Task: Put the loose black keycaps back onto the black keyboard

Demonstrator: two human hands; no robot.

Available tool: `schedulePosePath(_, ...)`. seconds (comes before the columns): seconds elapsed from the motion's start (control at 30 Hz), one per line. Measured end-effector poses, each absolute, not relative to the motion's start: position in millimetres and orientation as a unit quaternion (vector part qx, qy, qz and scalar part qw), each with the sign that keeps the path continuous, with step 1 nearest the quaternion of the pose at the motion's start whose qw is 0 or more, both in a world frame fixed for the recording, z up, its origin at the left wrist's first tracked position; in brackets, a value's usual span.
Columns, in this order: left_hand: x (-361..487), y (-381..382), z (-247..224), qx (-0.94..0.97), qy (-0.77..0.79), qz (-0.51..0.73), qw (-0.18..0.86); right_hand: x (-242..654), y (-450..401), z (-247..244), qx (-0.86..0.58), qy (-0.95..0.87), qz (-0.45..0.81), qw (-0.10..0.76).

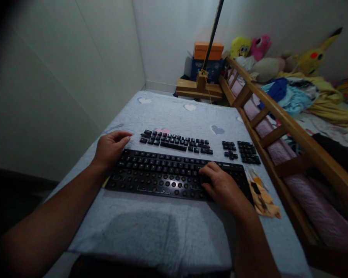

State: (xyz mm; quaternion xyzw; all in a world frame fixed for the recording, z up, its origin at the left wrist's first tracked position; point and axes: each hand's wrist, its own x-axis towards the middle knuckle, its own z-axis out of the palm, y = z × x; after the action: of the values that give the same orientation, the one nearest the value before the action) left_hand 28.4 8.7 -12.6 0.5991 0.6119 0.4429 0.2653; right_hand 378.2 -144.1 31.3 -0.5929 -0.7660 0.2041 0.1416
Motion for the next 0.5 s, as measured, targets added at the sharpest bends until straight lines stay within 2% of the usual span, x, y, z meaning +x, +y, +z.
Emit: schedulePosePath(0.5, 28.4, 8.0, -12.1, 0.605, 0.611, 0.441, 0.257, 375.6, -143.9, 33.0, -0.611, -0.754, 0.196, 0.137)
